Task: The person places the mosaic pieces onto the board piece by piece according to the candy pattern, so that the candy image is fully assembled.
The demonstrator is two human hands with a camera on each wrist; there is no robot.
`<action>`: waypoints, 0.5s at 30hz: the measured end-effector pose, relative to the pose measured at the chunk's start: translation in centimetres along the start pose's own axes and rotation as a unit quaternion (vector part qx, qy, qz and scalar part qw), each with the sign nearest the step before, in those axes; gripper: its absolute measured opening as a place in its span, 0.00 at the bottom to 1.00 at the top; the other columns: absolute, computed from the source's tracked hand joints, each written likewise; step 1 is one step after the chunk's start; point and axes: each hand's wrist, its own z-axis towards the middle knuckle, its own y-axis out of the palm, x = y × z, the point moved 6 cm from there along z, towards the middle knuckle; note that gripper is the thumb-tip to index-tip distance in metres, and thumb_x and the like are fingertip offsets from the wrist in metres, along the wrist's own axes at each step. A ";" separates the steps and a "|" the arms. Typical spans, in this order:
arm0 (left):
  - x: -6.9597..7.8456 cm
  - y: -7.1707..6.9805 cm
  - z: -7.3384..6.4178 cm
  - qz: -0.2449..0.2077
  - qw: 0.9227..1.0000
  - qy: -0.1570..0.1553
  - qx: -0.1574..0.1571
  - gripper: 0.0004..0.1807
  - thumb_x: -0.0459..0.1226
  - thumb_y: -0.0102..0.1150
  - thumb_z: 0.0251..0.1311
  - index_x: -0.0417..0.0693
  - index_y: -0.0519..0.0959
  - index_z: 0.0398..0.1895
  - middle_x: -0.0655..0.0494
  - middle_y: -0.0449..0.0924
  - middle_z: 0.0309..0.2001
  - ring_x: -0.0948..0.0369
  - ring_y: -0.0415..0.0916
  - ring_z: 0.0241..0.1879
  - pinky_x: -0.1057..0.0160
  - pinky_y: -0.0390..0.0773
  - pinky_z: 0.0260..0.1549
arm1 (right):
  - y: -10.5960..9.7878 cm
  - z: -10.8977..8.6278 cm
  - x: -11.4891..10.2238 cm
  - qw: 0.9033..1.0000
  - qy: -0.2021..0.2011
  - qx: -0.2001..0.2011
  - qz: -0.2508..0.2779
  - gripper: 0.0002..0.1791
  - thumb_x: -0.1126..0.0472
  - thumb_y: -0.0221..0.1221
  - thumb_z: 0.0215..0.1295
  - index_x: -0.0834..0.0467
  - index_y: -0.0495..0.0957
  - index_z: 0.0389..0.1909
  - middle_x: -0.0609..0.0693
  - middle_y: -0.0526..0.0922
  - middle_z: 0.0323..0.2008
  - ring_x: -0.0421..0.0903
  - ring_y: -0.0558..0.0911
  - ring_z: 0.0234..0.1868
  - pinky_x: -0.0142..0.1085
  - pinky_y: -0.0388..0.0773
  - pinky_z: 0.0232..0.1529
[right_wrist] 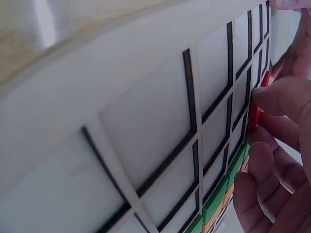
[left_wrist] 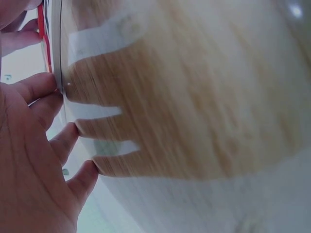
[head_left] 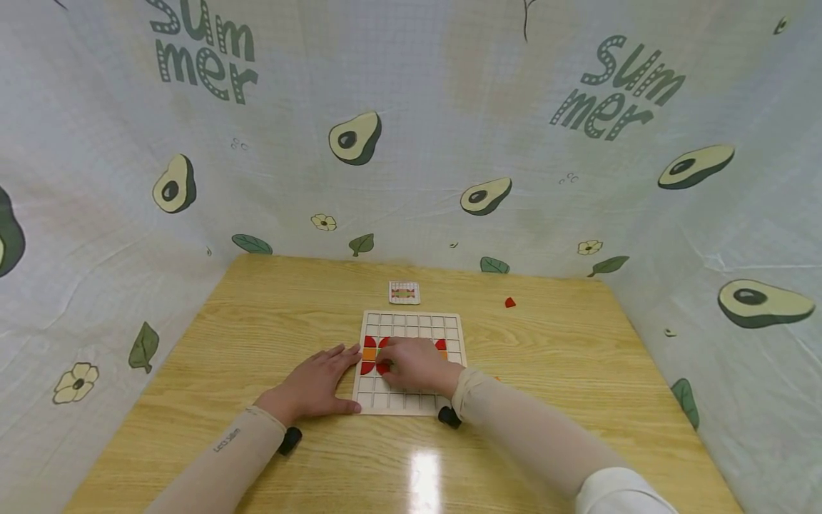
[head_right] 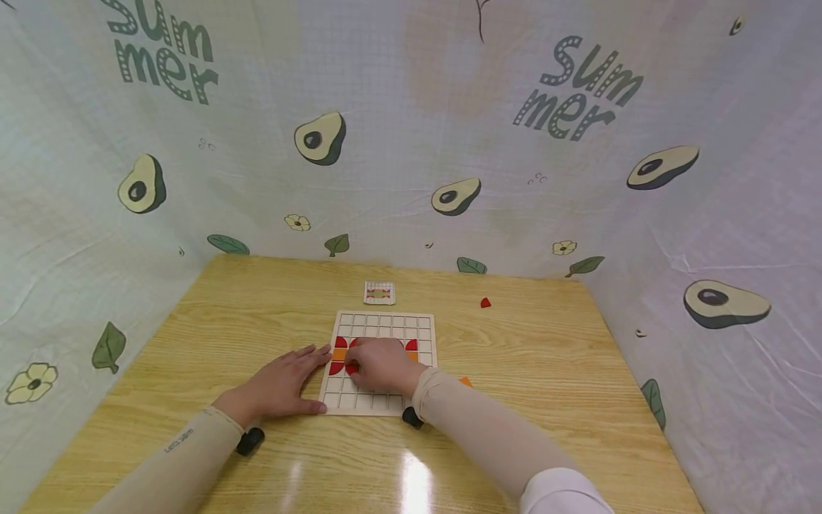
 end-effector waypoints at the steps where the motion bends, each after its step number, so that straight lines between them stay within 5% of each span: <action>1: 0.0 0.0 0.0 0.000 1.000 -0.001 0.000 0.53 0.67 0.64 0.52 0.45 0.65 0.75 0.53 0.58 0.76 0.45 0.54 0.73 0.40 0.59 0.66 | 0.1 0.0 0.0 1.000 -0.002 0.002 -0.004 0.12 0.51 0.65 0.62 0.44 0.86 0.47 0.37 0.80 0.42 0.35 0.78 0.36 0.32 0.77 0.32; 15: 0.1 -0.1 -0.1 -0.002 1.000 -0.004 -0.002 0.53 0.66 0.65 0.52 0.44 0.65 0.74 0.52 0.58 0.76 0.45 0.53 0.73 0.40 0.59 0.66 | -0.1 -0.2 -0.1 1.000 -0.003 0.015 -0.026 0.13 0.49 0.65 0.63 0.44 0.86 0.48 0.39 0.80 0.44 0.35 0.77 0.34 0.32 0.75 0.28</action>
